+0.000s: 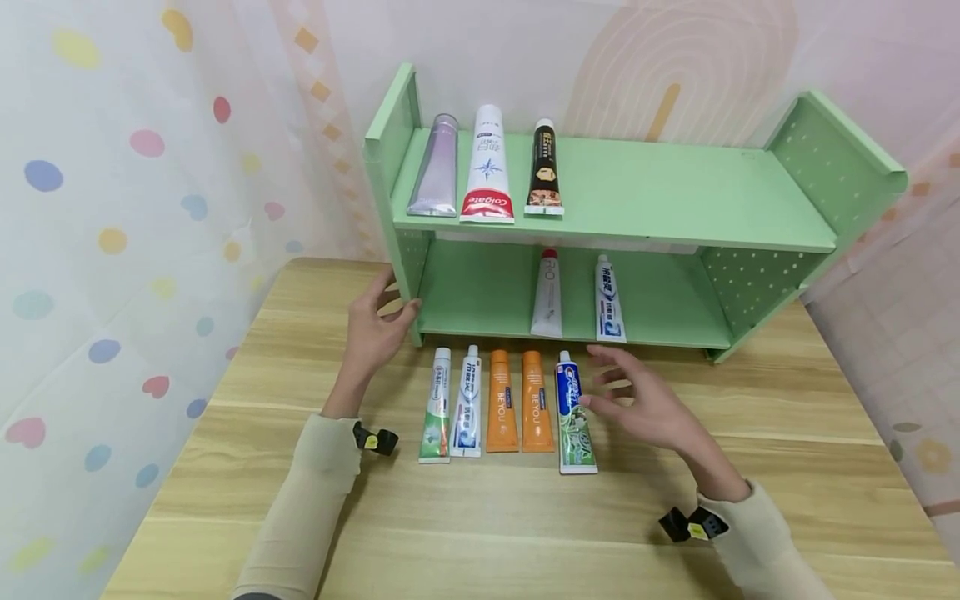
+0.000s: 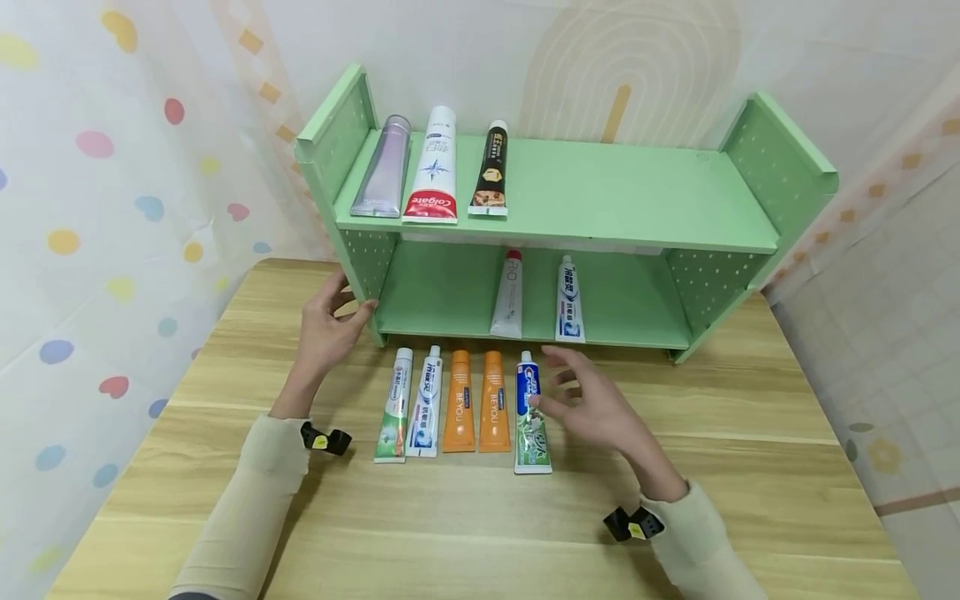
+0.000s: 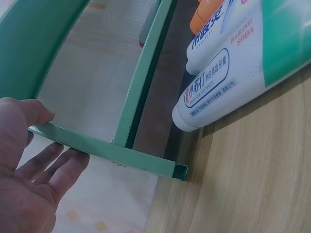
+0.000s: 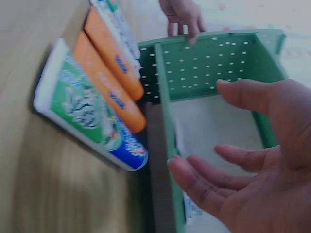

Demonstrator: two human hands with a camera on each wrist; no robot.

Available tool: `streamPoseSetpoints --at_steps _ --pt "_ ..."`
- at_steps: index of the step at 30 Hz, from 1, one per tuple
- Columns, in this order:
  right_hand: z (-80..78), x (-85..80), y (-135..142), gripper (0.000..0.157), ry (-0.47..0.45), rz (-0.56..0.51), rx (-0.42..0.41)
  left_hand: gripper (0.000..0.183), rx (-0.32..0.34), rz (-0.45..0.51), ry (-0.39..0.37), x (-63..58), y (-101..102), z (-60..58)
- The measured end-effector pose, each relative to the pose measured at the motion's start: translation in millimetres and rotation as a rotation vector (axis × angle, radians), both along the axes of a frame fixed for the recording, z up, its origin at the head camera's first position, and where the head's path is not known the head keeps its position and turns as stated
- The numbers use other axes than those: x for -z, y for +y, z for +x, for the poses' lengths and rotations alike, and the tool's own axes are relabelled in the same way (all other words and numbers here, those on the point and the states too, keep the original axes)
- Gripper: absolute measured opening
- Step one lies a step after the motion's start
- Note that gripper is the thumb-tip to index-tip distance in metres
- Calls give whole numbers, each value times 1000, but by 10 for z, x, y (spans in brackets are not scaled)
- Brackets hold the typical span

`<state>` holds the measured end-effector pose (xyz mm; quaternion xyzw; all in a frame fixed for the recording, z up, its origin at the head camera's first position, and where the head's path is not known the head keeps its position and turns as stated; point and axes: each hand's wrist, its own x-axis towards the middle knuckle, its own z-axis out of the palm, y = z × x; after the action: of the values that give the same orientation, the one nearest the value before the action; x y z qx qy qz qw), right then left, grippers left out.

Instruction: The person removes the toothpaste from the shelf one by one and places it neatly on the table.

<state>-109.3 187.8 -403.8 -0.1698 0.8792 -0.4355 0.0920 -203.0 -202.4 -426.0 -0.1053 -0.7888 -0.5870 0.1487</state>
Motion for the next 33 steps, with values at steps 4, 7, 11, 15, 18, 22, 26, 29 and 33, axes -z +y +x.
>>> streamPoseSetpoints --at_steps 4,7,11,15,18,22,26,29,33 --pt "-12 -114 5 74 84 -73 -16 62 -3 -7 -19 -104 39 68" --pt "-15 -206 -3 77 133 -131 -21 61 4 -8 -23 -204 70 141" --pt "-15 -320 -26 83 212 -188 -27 59 9 -7 -20 -267 89 189" --pt "-21 -436 -44 88 298 -240 -44 59 8 -5 -16 -271 90 191" --pt "-28 -541 -47 90 330 -265 -49 59 10 -1 -13 -270 90 189" --pt "-50 -679 -41 94 368 -303 -70 59 8 -4 -8 -268 87 188" --pt "-68 -810 -52 96 418 -334 -97 59 9 -6 0 -219 68 153" --pt "-84 -902 -67 97 444 -342 -102 61 9 2 9 -95 25 70" --pt "-117 -1004 -90 98 456 -373 -97 63 11 13 17 18 -21 2"
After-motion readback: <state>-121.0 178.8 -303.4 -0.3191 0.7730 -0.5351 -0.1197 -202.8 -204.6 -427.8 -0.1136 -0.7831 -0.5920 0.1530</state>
